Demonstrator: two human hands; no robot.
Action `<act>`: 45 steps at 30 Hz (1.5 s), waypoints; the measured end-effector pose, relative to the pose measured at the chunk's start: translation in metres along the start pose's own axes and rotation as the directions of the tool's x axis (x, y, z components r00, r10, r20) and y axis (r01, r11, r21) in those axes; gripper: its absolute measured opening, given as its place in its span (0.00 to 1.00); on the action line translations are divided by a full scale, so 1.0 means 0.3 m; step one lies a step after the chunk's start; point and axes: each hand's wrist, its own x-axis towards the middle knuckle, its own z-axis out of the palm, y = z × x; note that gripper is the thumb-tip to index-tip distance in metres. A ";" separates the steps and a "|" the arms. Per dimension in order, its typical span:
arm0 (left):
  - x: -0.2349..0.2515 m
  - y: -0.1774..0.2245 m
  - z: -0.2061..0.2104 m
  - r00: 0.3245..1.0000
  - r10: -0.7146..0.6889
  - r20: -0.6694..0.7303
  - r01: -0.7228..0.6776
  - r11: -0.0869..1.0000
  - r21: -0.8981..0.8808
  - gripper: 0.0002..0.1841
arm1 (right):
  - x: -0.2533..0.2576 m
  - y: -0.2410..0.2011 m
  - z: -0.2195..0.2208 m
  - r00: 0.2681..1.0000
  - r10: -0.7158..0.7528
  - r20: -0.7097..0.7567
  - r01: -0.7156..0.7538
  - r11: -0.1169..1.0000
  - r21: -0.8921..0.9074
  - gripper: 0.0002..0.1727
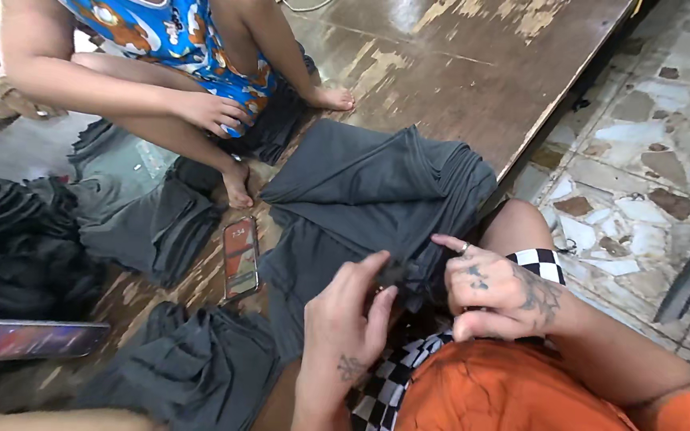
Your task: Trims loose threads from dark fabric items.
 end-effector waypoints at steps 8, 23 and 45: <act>0.025 0.018 0.150 0.967 -0.252 -0.036 0.105 0.523 -0.846 0.05 | 0.036 0.065 0.071 0.992 0.090 -0.086 -0.116 0.918 -0.380 0.29; 0.002 -0.053 0.164 0.964 -0.238 0.115 0.144 0.107 -0.984 0.02 | 0.020 0.060 0.043 0.996 0.078 -0.053 -0.092 0.930 -0.355 0.16; 0.008 0.034 0.026 0.978 0.202 0.046 -0.207 0.964 0.169 0.15 | 0.002 0.004 0.006 0.988 0.050 -0.148 -0.060 0.996 -0.062 0.10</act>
